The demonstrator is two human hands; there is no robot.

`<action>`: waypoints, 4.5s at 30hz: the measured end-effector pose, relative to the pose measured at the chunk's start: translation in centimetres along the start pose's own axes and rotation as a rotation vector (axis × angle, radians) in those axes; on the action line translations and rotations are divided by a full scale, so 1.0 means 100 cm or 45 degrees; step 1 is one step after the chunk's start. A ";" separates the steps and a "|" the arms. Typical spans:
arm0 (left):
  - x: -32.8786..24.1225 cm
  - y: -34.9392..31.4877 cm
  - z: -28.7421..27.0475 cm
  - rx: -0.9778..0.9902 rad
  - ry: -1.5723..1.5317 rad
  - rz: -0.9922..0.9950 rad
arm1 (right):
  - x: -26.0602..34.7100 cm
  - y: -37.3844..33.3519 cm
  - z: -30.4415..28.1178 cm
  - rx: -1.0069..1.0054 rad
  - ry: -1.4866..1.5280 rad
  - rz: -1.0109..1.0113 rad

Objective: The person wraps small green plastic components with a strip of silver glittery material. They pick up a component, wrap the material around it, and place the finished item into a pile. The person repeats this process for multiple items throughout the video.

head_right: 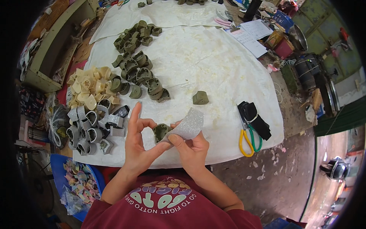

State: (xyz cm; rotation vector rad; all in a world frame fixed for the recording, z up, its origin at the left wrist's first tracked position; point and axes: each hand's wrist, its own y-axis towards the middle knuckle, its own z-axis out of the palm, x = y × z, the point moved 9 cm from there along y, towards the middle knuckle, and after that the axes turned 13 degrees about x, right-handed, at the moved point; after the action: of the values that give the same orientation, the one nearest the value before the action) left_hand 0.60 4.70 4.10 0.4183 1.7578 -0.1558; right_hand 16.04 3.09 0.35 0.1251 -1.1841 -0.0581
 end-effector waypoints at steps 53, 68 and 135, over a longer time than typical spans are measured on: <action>0.000 -0.004 0.007 0.272 0.173 0.056 | 0.016 0.012 0.017 0.578 -0.467 0.397; 0.009 -0.003 0.006 0.202 -0.601 0.122 | 0.036 0.020 0.021 0.483 -0.806 0.164; -0.014 -0.003 0.013 -0.153 0.791 0.380 | -0.017 0.037 0.027 0.259 -0.382 0.131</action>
State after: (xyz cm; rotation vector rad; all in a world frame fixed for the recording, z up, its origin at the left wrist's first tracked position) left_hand 1.92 3.73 5.15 0.6849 2.2663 0.3258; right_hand 12.83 6.78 0.30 0.2401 -1.4936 0.1389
